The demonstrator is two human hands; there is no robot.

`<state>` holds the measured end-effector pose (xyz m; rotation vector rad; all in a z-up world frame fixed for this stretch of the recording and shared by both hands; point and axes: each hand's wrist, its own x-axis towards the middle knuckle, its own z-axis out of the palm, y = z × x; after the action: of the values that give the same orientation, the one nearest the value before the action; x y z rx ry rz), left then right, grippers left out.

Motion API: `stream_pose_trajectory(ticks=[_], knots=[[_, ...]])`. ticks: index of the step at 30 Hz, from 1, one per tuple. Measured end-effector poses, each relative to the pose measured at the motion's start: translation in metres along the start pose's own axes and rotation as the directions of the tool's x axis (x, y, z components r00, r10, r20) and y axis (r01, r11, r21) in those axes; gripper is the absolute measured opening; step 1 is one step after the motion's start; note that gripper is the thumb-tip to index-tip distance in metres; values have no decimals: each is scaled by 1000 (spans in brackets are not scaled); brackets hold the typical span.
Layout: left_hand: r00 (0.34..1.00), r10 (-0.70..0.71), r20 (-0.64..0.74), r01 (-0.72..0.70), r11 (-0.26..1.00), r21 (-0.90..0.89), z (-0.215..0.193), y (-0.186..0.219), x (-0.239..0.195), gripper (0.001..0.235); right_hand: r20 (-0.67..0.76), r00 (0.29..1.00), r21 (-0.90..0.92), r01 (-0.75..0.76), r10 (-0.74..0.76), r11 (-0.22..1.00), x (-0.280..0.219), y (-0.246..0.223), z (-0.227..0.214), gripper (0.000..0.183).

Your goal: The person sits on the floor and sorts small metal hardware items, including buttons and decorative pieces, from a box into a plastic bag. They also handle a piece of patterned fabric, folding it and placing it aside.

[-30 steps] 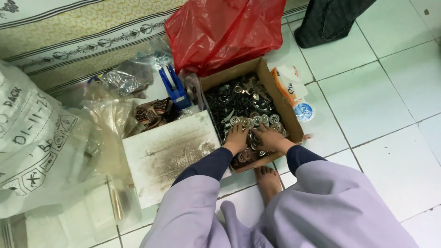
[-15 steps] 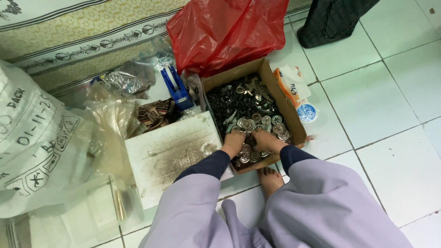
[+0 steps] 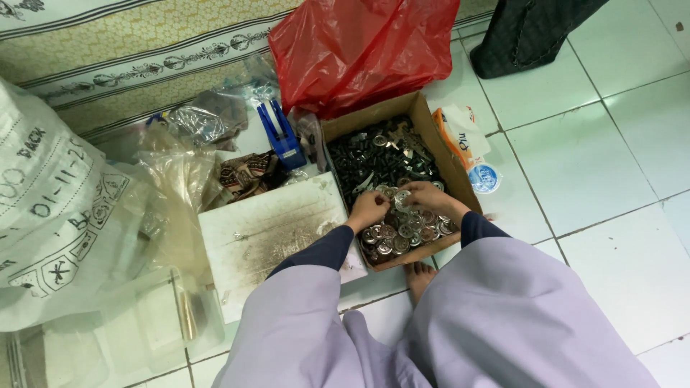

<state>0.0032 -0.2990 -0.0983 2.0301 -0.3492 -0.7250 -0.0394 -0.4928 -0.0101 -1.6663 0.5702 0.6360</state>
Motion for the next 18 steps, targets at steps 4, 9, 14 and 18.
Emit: stream_pose_trajectory(ticks=[4, 9, 14, 18], knots=[[999, -42, 17, 44, 991, -128, -23, 39, -23, 43, 1, 1000, 102, 5, -5, 995, 5, -4, 4, 42], [999, -36, -38, 29, 983, -182, -7, 14, -5, 42, 19, 1000, 132, -18, 16, 991, -4, -22, 14, 25], [998, -38, -49, 28, 984, -178, 0, -4, 5, 40, -51, 999, 123, 16, -10, 992, 25, 2, 0, 30], [998, 10, -56, -15, 997, -76, 7, -14, 9, 41, -81, 996, 107, 43, -34, 993, 30, 12, -5, 35]])
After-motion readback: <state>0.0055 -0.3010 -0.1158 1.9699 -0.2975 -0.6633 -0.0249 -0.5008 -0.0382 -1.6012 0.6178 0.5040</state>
